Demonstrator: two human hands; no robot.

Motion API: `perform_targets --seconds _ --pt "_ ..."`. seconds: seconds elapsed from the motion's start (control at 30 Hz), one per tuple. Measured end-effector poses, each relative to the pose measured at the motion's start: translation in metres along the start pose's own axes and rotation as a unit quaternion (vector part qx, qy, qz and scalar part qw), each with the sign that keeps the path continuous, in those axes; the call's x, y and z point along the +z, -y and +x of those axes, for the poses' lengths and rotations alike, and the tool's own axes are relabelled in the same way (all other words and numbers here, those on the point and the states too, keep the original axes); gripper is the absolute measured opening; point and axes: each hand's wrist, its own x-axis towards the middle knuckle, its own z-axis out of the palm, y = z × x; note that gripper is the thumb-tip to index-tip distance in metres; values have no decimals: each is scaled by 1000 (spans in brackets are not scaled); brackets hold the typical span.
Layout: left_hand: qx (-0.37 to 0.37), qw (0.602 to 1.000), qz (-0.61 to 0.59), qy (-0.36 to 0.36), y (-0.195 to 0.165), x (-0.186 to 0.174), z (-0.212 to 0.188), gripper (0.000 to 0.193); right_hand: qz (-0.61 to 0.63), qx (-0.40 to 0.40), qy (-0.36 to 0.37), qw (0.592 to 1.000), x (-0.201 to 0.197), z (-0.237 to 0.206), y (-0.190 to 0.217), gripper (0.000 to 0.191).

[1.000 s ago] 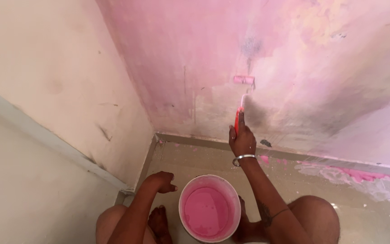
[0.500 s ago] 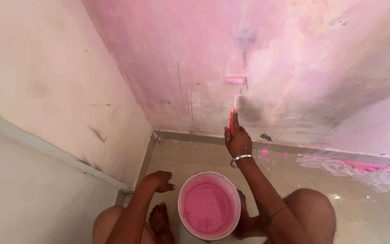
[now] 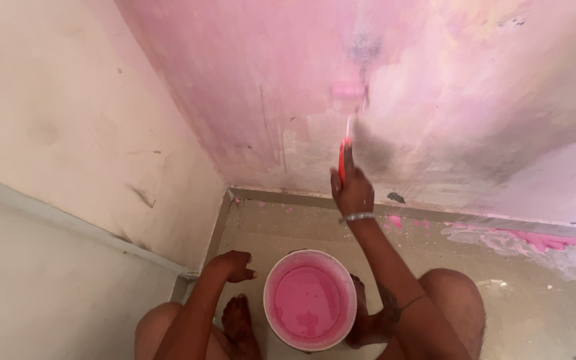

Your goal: The person sits on the floor of a small room and paints the wall pink using a small paint roller. They repeatedly dip the roller into a bucket of pink paint on the floor and roll the paint onto the wall, working over the lower and middle sections of the wall corner.

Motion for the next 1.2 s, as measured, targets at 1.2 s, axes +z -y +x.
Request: perform_targets --seconds 1.2 --pt "15 1000 20 -6 4 2 5 73 -19 11 14 1000 -10 -10 26 85"
